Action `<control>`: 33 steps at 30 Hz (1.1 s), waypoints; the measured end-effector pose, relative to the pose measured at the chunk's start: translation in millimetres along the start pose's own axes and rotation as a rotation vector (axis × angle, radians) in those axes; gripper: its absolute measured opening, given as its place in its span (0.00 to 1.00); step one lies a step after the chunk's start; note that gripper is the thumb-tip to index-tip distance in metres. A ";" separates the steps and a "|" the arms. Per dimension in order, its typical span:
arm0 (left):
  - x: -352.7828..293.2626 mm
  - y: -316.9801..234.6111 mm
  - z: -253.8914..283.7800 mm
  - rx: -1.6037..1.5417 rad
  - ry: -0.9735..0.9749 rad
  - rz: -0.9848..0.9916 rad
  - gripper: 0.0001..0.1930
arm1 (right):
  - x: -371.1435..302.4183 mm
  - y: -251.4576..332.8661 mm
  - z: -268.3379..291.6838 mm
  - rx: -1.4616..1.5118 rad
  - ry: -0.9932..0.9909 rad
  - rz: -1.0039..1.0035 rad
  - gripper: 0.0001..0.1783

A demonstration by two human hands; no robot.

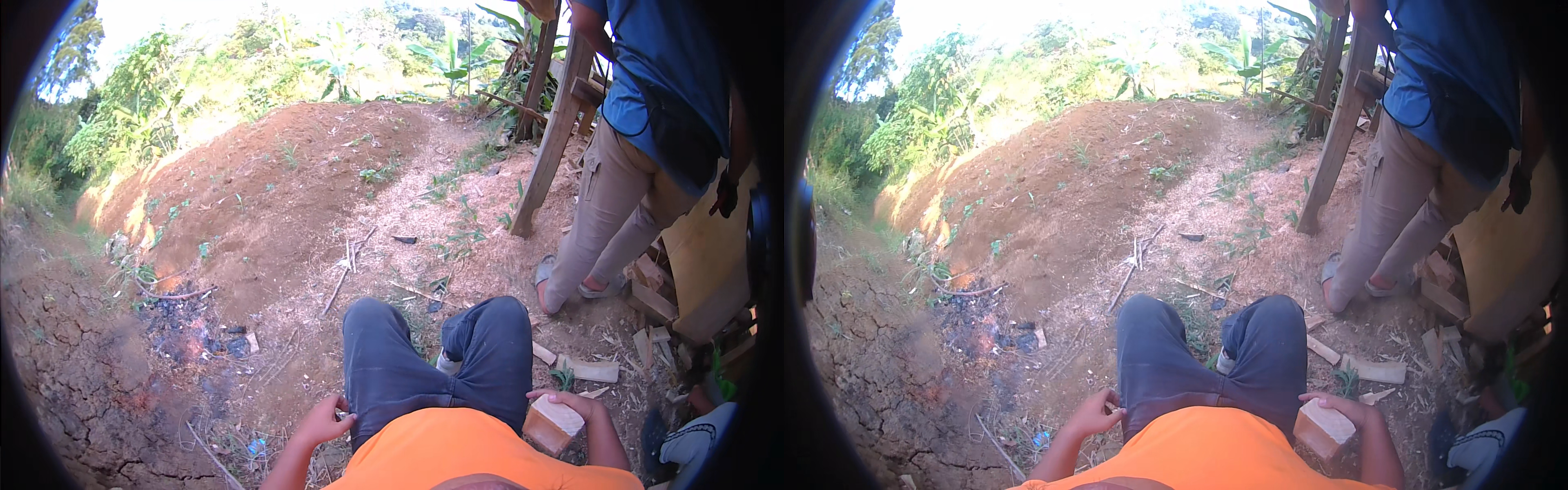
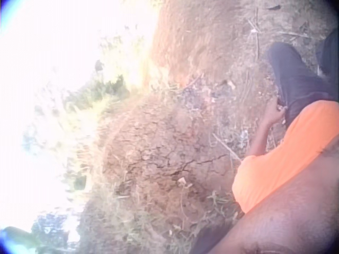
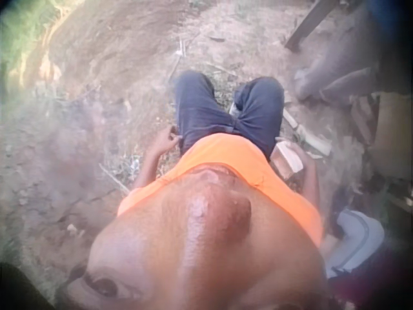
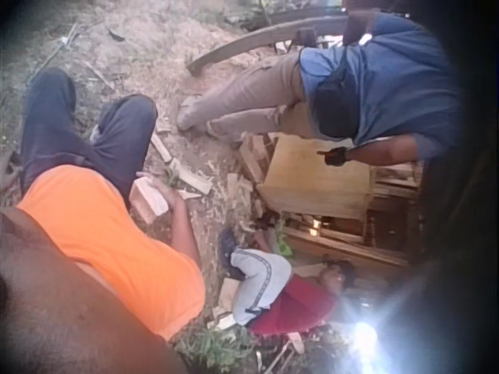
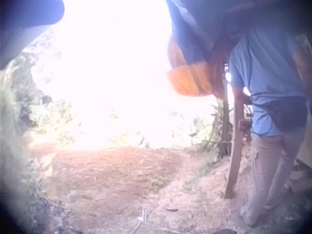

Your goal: The person sands the surfaces and curved edges of a wooden block by hand using a piece of sandpaper.

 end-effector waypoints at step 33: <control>-25.3 -169.1 36.7 0.094 -0.203 -0.608 0.14 | 70.1 -40.3 7.8 0.014 -0.154 -0.401 0.39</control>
Point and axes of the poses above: each hand's wrist, its own x-axis towards the middle knuckle, its own z-axis out of the back of the hand, y = z × x, the point moved 2 cm from there along x, towards the middle knuckle, and after that the axes turned 13 degrees about z, right-handed, at the moved point
